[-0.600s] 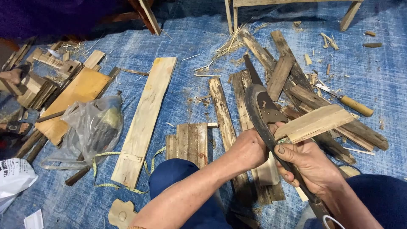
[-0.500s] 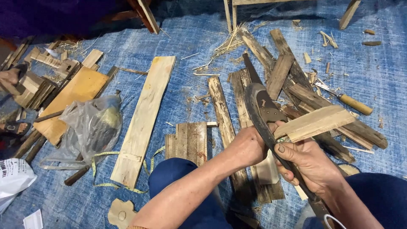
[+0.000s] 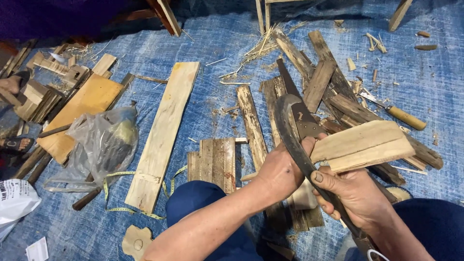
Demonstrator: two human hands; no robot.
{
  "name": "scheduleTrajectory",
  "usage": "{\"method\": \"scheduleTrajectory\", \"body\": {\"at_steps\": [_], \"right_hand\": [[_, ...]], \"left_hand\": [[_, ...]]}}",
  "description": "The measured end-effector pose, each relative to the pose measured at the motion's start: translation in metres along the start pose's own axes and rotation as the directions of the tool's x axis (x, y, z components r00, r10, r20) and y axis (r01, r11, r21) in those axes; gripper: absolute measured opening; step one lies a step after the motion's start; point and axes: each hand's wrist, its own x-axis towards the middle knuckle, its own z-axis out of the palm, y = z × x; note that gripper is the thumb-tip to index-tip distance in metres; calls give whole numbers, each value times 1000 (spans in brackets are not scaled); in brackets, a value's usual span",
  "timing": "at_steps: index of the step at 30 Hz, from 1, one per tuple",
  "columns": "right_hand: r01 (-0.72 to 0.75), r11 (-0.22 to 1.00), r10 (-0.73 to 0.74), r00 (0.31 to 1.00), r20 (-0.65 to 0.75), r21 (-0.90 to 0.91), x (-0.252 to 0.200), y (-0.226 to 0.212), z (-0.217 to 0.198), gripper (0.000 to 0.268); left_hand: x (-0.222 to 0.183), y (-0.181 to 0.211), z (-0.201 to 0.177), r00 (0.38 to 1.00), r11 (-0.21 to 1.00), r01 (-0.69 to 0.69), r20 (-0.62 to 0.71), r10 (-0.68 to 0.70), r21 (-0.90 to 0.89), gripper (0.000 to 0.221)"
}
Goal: Shaping and marking a piece of wood using a large curved blade, a pencil, and a hammer with a punch tool.
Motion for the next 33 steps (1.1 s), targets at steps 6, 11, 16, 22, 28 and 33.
{"method": "scheduleTrajectory", "body": {"at_steps": [6, 11, 16, 22, 28, 33], "right_hand": [[61, 998, -60, 994, 91, 0, 1, -4, 5, 98], [47, 999, -48, 993, 105, 14, -1, -11, 12, 102], [-7, 999, 3, 997, 77, 50, 9, 8, -13, 19], [-23, 1000, 25, 993, 116, -14, 10, 3, -12, 25], [-18, 999, 12, 976, 216, 29, 2, -16, 10, 103], [-5, 997, -14, 963, 269, 71, 9, -8, 2, 96]], "left_hand": [[5, -5, 7, 999, 1000, 4, 49, -5, 31, 24], [6, -10, 8, 997, 998, 10, 73, -15, 69, 15], [0, -16, 20, 999, 980, -29, -37, 37, 197, 26], [-1, -16, 20, 993, 974, -39, -100, 63, 223, 36], [6, -23, 15, 999, 984, 18, 46, -26, 177, 29], [17, -33, 11, 966, 988, 86, 233, -113, 125, 22]]}}
